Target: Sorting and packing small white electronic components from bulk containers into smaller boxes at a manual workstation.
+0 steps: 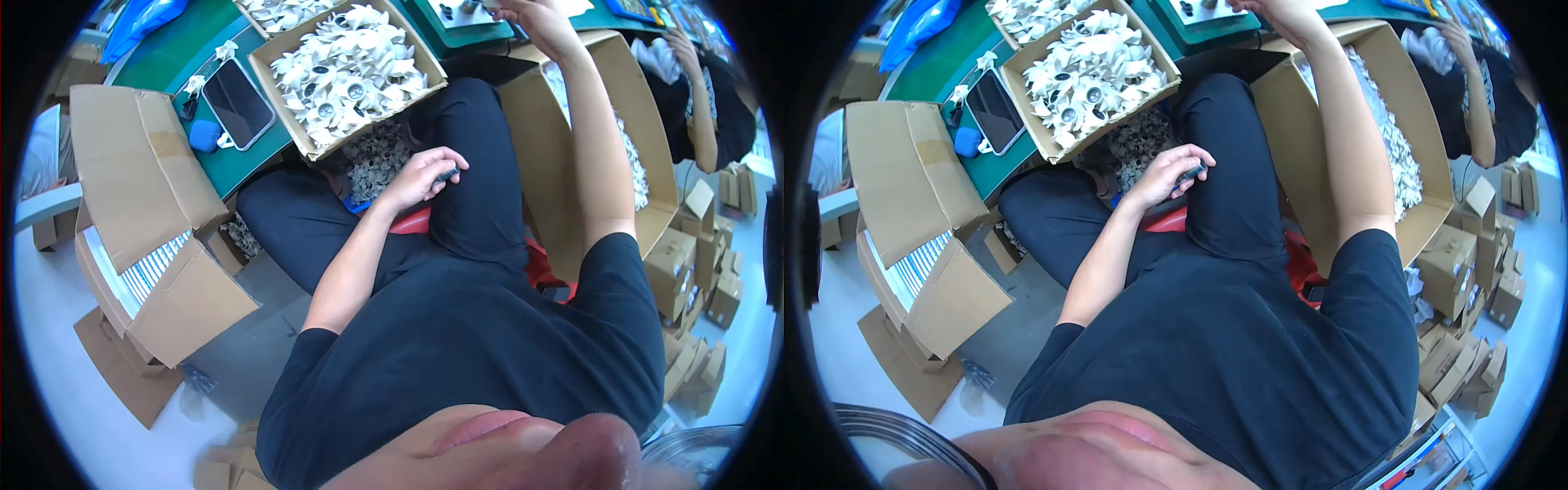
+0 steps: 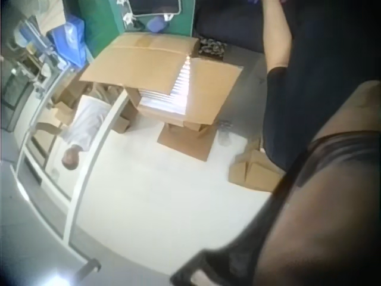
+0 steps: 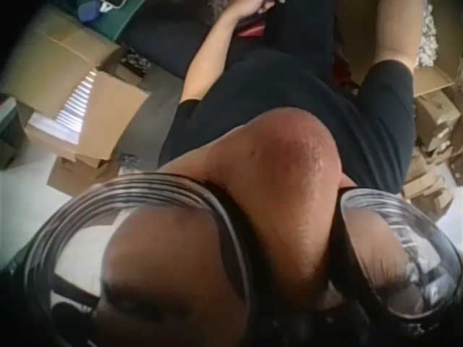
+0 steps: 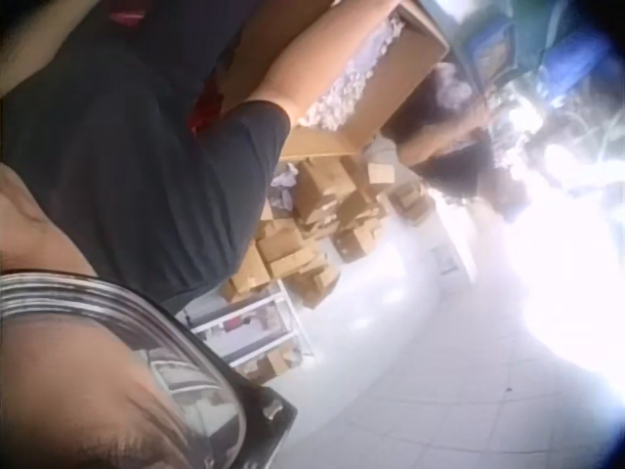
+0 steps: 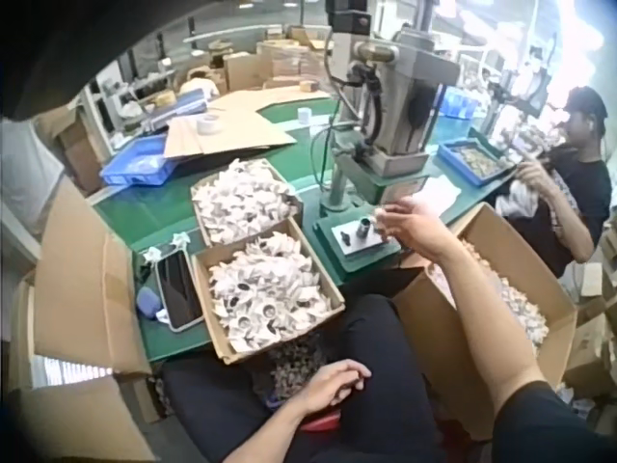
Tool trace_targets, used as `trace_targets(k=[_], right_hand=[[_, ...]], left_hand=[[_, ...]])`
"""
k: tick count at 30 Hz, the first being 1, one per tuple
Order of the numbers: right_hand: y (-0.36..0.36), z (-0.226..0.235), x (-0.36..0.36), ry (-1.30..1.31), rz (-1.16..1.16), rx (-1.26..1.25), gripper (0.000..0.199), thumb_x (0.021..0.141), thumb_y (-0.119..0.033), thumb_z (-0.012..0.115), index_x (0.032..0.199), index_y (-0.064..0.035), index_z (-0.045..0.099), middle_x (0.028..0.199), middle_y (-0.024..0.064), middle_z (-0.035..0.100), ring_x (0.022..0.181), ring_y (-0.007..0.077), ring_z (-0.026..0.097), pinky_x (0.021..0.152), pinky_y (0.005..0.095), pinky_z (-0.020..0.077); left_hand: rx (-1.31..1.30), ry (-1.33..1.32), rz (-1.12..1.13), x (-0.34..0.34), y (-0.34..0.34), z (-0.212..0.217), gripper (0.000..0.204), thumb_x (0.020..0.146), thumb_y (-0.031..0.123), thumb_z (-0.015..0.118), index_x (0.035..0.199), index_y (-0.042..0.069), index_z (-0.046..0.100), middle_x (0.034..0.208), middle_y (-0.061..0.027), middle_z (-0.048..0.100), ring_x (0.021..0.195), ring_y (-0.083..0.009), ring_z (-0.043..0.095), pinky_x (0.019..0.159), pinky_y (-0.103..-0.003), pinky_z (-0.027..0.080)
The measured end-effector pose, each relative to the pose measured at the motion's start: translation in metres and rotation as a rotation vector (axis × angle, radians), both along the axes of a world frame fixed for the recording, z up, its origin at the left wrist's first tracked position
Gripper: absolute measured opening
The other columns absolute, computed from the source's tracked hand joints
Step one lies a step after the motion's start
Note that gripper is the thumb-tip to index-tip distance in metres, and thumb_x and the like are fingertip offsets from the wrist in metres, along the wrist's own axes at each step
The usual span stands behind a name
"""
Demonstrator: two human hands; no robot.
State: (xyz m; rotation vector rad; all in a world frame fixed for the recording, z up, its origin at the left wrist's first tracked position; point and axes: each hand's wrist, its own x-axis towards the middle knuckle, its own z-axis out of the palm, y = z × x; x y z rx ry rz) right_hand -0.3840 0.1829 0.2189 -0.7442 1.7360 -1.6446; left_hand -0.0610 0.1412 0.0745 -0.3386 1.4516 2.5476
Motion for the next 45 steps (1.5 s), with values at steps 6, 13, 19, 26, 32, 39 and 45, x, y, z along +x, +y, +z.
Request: trace_targets(k=[6, 13, 19, 26, 32, 39, 45], right_hand=[[-0.012, 0.013, 0.001, 0.082, 0.077, 0.232, 0.026, 0.096, -0.014, 0.072, 0.107, 0.0089, 0.069, 0.095, 0.0127, 0.071, 0.083, 0.0171, 0.069, 0.075, 0.0294, 0.054], [-0.018, 0.012, -0.018, -0.106, 0.099, 0.288, 0.026, 0.094, -0.016, 0.074, 0.099, 0.0096, 0.072, 0.095, 0.0126, 0.072, 0.082, 0.0191, 0.069, 0.074, 0.0316, 0.0544], [-0.016, -0.009, -0.034, -0.012, 0.195, 0.268, 0.025, 0.096, -0.017, 0.071, 0.114, 0.0004, 0.072, 0.098, 0.0053, 0.071, 0.087, 0.0127, 0.065, 0.078, 0.0272, 0.0518], [0.002, -0.103, -0.156, 0.715, -0.037, 0.343, 0.025, 0.099, -0.011, 0.059, 0.117, 0.0012, 0.072, 0.092, 0.0037, 0.071, 0.083, 0.0105, 0.063, 0.074, 0.0265, 0.0483], [-0.031, -0.093, -0.108, 0.434, -0.032, 0.209, 0.041, 0.087, -0.018, 0.08, 0.121, 0.0014, 0.069, 0.094, 0.0041, 0.069, 0.083, 0.0114, 0.061, 0.077, 0.0269, 0.0496], [-0.009, -0.043, 0.002, 0.691, 0.071, -0.135, 0.045, 0.082, -0.009, 0.081, 0.12, 0.008, 0.065, 0.112, 0.0141, 0.071, 0.103, 0.0192, 0.066, 0.093, 0.0347, 0.0526], [-0.017, -0.057, 0.083, 0.979, -0.227, -0.458, 0.051, 0.077, 0.001, 0.084, 0.124, 0.0061, 0.064, 0.12, 0.0156, 0.067, 0.111, 0.0243, 0.064, 0.097, 0.0363, 0.0522]], left_hand=[[0.043, -0.024, -0.004, -0.001, -0.006, -0.004, 0.025, 0.103, 0.018, 0.051, 0.116, 0.003, 0.066, 0.092, -0.0027, 0.064, 0.059, -0.0014, 0.046, 0.047, -0.016, 0.037], [0.075, 0.01, -0.014, -0.008, -0.004, -0.007, 0.024, 0.103, 0.018, 0.052, 0.116, 0.003, 0.066, 0.093, -0.0033, 0.064, 0.059, -0.0014, 0.045, 0.046, -0.016, 0.036], [0.065, -0.009, -0.004, -0.011, -0.002, -0.011, 0.023, 0.103, 0.019, 0.053, 0.116, 0.005, 0.066, 0.092, -0.0023, 0.064, 0.058, -0.0015, 0.045, 0.046, -0.016, 0.035], [0.115, -0.055, -0.054, -0.021, 0.003, -0.014, 0.02, 0.103, 0.019, 0.053, 0.114, 0.009, 0.067, 0.09, -0.0005, 0.063, 0.058, -0.0021, 0.045, 0.047, -0.018, 0.035], [0.2, -0.061, 0.072, -0.017, -0.004, -0.024, 0.026, 0.103, 0.017, 0.052, 0.122, 0.002, 0.064, 0.095, -0.0049, 0.062, 0.061, -0.0039, 0.049, 0.049, -0.021, 0.044], [0.343, -0.033, 0.268, -0.021, -0.005, -0.015, 0.03, 0.104, 0.015, 0.053, 0.129, 0.0, 0.061, 0.099, -0.0075, 0.062, 0.067, -0.0067, 0.053, 0.057, -0.024, 0.051], [0.244, -0.022, 0.324, -0.019, -0.012, -0.012, 0.035, 0.104, 0.015, 0.056, 0.137, 0.002, 0.053, 0.111, -0.0136, 0.065, 0.075, -0.0078, 0.056, 0.061, -0.025, 0.052]])
